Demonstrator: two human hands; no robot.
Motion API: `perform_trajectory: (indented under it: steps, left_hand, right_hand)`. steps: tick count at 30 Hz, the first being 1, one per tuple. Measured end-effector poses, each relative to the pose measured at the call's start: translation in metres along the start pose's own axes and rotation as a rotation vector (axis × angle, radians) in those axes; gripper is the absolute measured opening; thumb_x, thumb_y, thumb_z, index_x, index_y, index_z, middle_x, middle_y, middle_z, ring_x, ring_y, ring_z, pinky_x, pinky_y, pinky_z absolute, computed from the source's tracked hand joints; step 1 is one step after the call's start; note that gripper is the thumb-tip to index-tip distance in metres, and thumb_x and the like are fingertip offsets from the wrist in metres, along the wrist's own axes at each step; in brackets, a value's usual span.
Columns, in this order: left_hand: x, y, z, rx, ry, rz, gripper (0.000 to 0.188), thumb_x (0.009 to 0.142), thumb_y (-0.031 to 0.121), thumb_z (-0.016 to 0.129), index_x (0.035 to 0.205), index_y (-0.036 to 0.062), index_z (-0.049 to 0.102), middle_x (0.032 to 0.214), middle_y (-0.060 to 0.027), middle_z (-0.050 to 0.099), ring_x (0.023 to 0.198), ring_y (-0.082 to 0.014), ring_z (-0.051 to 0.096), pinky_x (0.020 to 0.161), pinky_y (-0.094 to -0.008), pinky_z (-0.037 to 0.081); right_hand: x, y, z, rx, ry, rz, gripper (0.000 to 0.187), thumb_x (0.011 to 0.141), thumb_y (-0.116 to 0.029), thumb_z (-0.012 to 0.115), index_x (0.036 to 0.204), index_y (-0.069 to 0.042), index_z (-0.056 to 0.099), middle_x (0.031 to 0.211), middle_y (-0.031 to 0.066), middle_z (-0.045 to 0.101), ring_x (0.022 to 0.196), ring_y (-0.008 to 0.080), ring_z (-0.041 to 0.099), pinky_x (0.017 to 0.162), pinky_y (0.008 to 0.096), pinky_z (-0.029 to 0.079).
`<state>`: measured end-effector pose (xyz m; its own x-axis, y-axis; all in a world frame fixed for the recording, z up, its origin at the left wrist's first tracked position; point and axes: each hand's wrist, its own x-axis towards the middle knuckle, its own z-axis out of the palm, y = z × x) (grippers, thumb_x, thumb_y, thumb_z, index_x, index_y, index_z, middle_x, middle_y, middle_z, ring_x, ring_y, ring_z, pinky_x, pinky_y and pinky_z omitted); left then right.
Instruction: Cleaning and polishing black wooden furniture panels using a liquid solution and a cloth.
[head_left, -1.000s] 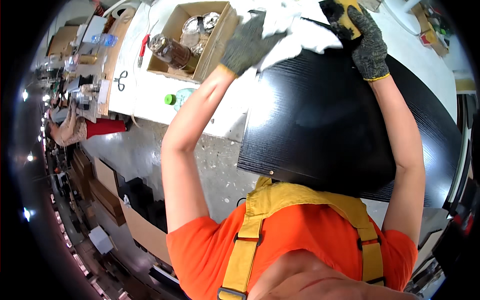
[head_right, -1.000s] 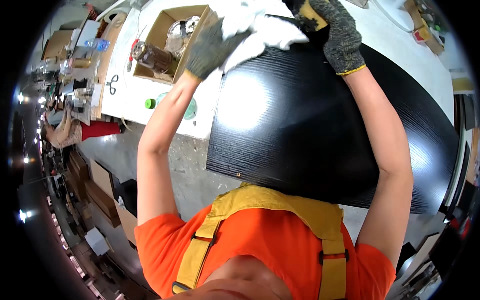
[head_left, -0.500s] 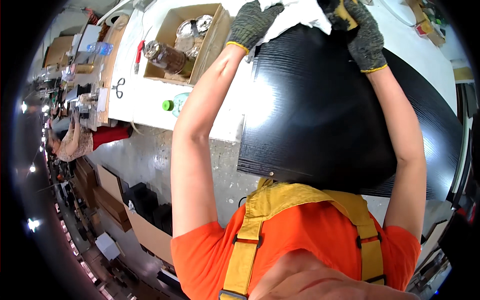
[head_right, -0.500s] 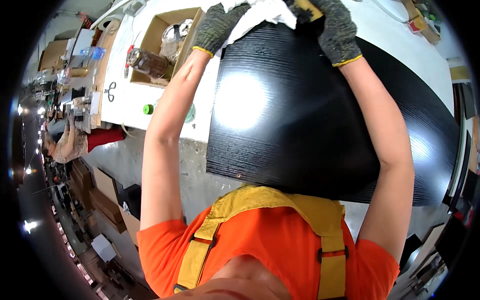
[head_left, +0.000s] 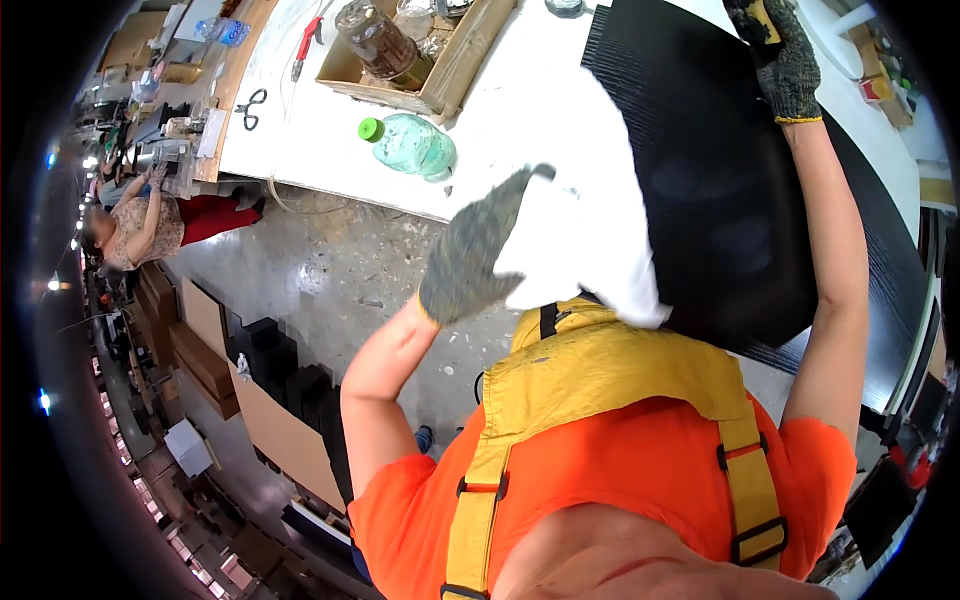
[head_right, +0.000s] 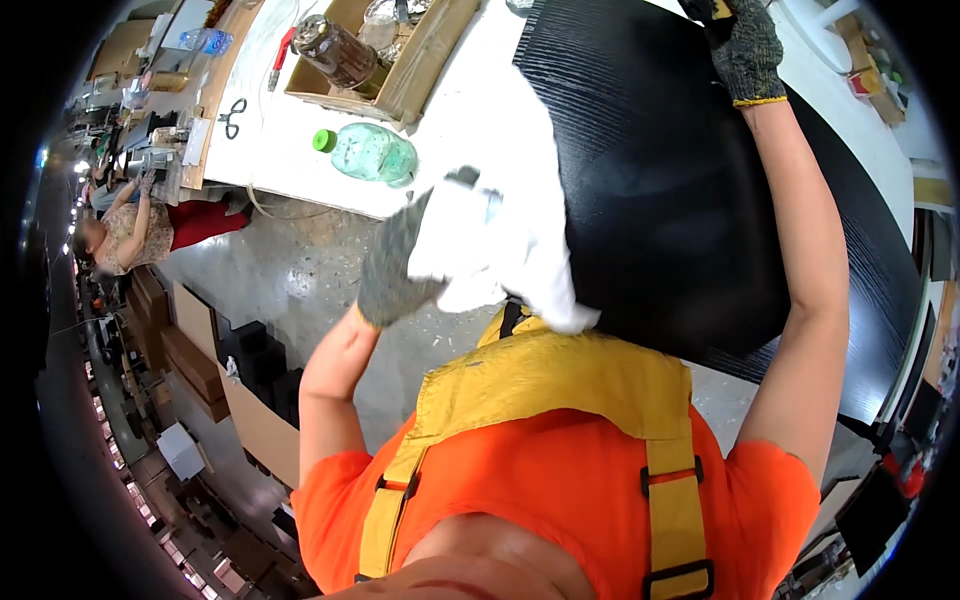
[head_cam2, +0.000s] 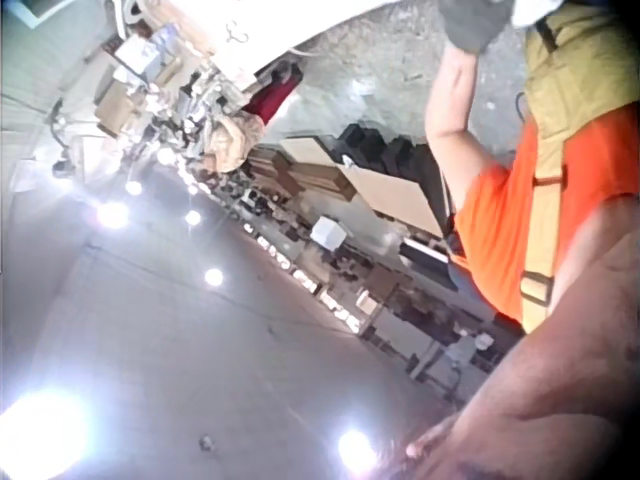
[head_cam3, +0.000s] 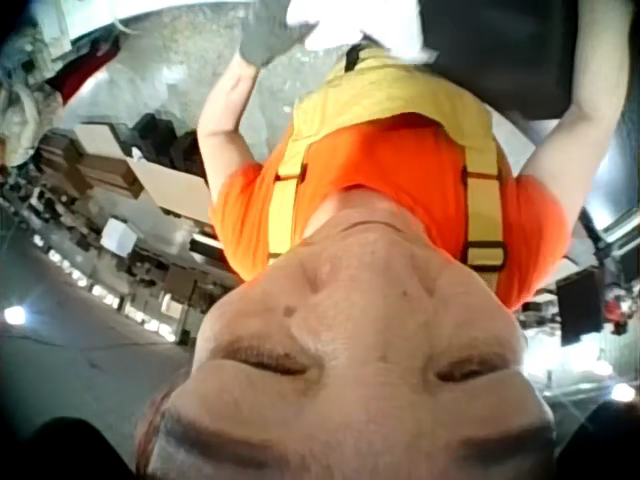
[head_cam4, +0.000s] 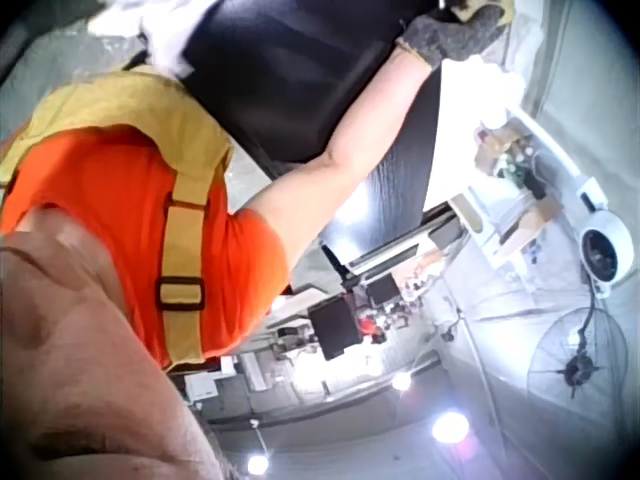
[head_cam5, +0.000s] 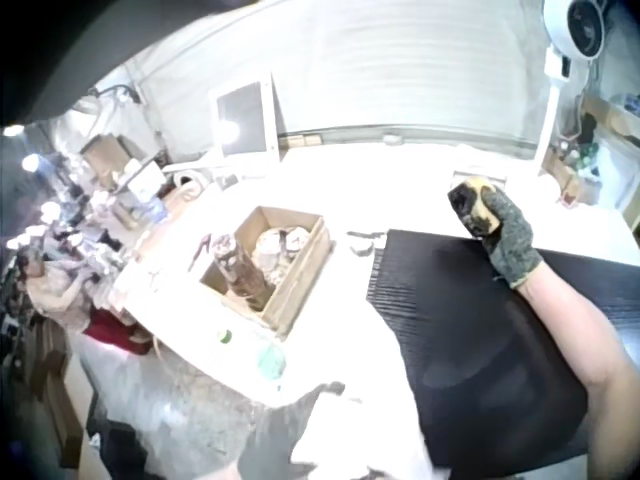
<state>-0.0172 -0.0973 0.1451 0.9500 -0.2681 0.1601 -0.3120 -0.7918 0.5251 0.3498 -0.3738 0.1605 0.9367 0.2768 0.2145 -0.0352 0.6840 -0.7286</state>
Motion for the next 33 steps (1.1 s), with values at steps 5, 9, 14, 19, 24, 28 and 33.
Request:
perform_trajectory:
  steps: [5,9,14,19,24,28,33]
  left_hand:
    - [-0.066,0.018,-0.016,-0.835,-0.049,-0.582,0.049,0.086,0.028,0.072,0.130,0.0104,0.062,0.136,-0.0117,0.060,0.126,-0.0274,0.057,0.107,-0.0378,0.043]
    - [-0.083,-0.006,-0.057,-0.718,0.282,-0.674,0.050,0.086,0.028,0.071,0.130,0.0085,0.061,0.132,-0.0120,0.062,0.122,-0.0294,0.059,0.106,-0.0397,0.044]
    - [-0.003,-0.012,-0.057,-0.386,0.250,-0.069,0.051,0.086,0.029,0.070,0.131,0.0061,0.060,0.128,-0.0125,0.063,0.118,-0.0319,0.060,0.104,-0.0420,0.045]
    - [0.103,-0.008,-0.016,-0.077,0.112,0.412,0.053,0.086,0.030,0.070,0.131,0.0041,0.059,0.123,-0.0129,0.065,0.112,-0.0343,0.062,0.100,-0.0434,0.048]
    - [0.178,-0.034,-0.016,-0.153,0.185,0.334,0.044,0.088,0.030,0.070,0.128,0.0138,0.064,0.120,-0.0142,0.066,0.110,-0.0335,0.064,0.094,-0.0416,0.051]
    - [0.270,-0.060,-0.014,-0.161,0.241,0.084,0.051,0.087,0.050,0.069,0.118,0.0092,0.068,0.108,-0.0189,0.070,0.101,-0.0375,0.066,0.089,-0.0451,0.052]
    - [0.286,-0.072,0.003,-0.143,0.195,0.006,0.062,0.083,0.057,0.070,0.115,0.0047,0.068,0.107,-0.0228,0.070,0.097,-0.0398,0.068,0.087,-0.0463,0.054]
  right_hand:
    - [-0.017,-0.006,0.015,-0.295,-0.060,-0.052,0.030,0.098,-0.023,0.060,0.119,-0.002,0.062,0.095,0.0067,0.068,0.080,0.0157,0.064,0.070,0.0262,0.052]
    - [-0.022,-0.008,0.026,-0.305,-0.047,-0.064,0.031,0.096,-0.021,0.061,0.120,-0.001,0.061,0.096,0.0073,0.067,0.080,0.0157,0.064,0.070,0.0259,0.052]
    - [-0.018,-0.008,0.025,-0.280,-0.014,-0.049,0.029,0.094,-0.023,0.064,0.115,-0.002,0.062,0.096,0.0065,0.068,0.079,0.0155,0.064,0.069,0.0255,0.052]
    - [-0.018,-0.007,0.020,-0.216,-0.043,-0.066,0.033,0.096,-0.026,0.062,0.118,-0.001,0.062,0.096,0.0068,0.067,0.079,0.0156,0.064,0.068,0.0259,0.052]
    - [-0.018,-0.007,0.020,-0.205,-0.025,-0.038,0.038,0.097,-0.027,0.062,0.123,0.000,0.060,0.102,0.0077,0.067,0.086,0.0168,0.065,0.076,0.0275,0.055]
    - [-0.016,-0.004,0.004,-0.239,-0.030,-0.035,0.037,0.098,-0.024,0.061,0.125,0.000,0.059,0.106,0.0084,0.068,0.092,0.0171,0.067,0.083,0.0282,0.056]
    - [-0.006,-0.001,-0.036,-1.121,-0.167,-0.327,0.046,0.095,-0.024,0.066,0.135,-0.004,0.056,0.124,0.0123,0.065,0.114,0.0227,0.064,0.101,0.0348,0.052]
